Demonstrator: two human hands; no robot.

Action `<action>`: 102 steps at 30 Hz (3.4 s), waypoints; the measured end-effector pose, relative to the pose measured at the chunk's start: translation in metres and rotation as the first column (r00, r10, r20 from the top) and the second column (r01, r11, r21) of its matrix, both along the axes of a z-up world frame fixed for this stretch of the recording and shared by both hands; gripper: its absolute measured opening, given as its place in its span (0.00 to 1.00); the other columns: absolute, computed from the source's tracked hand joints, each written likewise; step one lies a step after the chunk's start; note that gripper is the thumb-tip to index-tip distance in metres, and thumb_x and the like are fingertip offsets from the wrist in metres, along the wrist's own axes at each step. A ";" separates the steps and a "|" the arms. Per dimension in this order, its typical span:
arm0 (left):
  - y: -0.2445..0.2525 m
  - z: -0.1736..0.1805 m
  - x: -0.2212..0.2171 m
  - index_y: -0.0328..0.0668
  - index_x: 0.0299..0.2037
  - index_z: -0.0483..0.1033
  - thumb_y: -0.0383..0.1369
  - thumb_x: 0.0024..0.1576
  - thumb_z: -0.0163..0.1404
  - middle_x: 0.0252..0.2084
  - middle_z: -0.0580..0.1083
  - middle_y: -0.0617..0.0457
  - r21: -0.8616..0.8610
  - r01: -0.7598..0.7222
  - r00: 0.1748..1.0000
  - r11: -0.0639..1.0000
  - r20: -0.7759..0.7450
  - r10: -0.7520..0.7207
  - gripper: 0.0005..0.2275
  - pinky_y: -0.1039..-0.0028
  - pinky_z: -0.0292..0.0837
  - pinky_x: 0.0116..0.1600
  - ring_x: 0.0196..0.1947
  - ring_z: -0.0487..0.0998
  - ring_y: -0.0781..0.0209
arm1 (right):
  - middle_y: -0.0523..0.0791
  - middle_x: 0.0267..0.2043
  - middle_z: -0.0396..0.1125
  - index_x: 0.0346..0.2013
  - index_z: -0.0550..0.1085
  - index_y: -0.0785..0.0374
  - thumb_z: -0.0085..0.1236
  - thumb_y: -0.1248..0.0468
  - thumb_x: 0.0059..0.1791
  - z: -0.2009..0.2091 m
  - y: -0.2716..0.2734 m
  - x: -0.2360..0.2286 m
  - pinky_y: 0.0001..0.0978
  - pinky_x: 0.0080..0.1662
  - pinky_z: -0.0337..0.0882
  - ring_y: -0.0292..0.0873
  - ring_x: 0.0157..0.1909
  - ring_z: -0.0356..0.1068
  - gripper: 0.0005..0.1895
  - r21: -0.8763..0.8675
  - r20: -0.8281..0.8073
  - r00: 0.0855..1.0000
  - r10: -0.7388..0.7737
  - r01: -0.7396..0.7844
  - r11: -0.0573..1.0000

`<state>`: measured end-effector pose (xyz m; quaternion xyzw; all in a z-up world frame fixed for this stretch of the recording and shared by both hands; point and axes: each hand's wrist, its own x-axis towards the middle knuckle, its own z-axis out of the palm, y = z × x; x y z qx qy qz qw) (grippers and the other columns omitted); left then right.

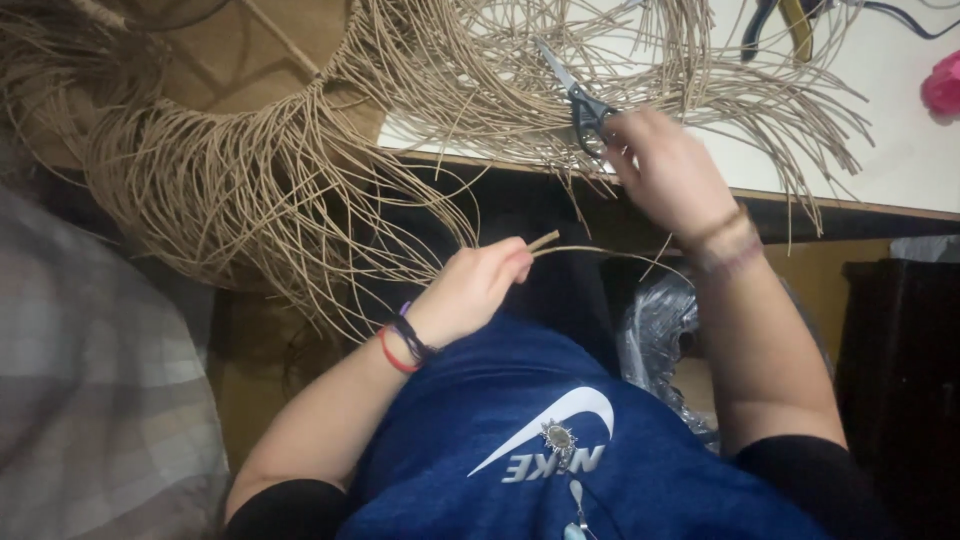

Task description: Measuring, cutting, and weaving straw onto a circular frame to create a decorative item.

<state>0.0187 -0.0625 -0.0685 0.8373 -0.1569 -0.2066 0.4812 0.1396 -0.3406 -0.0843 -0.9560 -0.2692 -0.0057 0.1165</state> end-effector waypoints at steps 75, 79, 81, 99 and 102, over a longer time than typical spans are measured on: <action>-0.148 0.004 0.064 0.45 0.37 0.73 0.41 0.68 0.35 0.20 0.56 0.62 -0.481 0.264 0.802 0.836 -0.372 -0.467 0.16 0.81 0.56 0.29 0.19 0.57 0.72 | 0.48 0.33 0.75 0.35 0.82 0.61 0.65 0.56 0.53 -0.073 -0.259 -0.003 0.48 0.36 0.78 0.52 0.36 0.76 0.11 -0.204 0.162 0.409 -0.898 0.904 0.375; -0.156 -0.017 0.067 0.43 0.36 0.70 0.40 0.69 0.35 0.20 0.56 0.62 -0.595 0.147 0.779 0.790 -0.423 -0.463 0.15 0.83 0.52 0.26 0.19 0.54 0.73 | 0.50 0.42 0.72 0.43 0.81 0.61 0.57 0.66 0.55 -0.038 -0.191 -0.036 0.47 0.41 0.75 0.52 0.41 0.73 0.06 0.057 0.164 0.563 -0.810 0.814 0.578; -0.164 -0.036 0.065 0.36 0.37 0.69 0.33 0.71 0.34 0.15 0.53 0.63 -0.782 -0.041 0.787 0.622 -0.409 -0.462 0.14 0.90 0.49 0.18 0.13 0.52 0.77 | 0.47 0.36 0.73 0.35 0.77 0.55 0.60 0.60 0.47 -0.045 -0.149 -0.063 0.52 0.39 0.73 0.59 0.39 0.74 0.05 0.328 -0.047 0.843 -0.535 0.519 0.789; -0.049 -0.026 0.071 0.32 0.49 0.71 0.31 0.68 0.38 0.25 0.71 0.53 -0.453 0.096 0.845 0.886 -0.433 -0.313 0.11 0.74 0.79 0.34 0.28 0.79 0.61 | 0.61 0.51 0.57 0.32 0.62 0.68 0.35 0.56 0.61 -0.009 -0.069 -0.022 0.41 0.47 0.70 0.62 0.47 0.70 0.20 0.925 0.373 0.525 -0.765 -0.144 0.352; -0.053 -0.029 0.053 0.32 0.43 0.69 0.31 0.70 0.34 0.21 0.63 0.56 -0.668 -0.219 0.779 0.711 -0.558 -0.284 0.12 0.80 0.71 0.25 0.20 0.74 0.62 | 0.55 0.53 0.58 0.34 0.64 0.63 0.37 0.54 0.61 -0.012 -0.019 -0.013 0.31 0.43 0.69 0.52 0.48 0.69 0.19 0.979 0.138 0.719 -0.681 0.007 0.206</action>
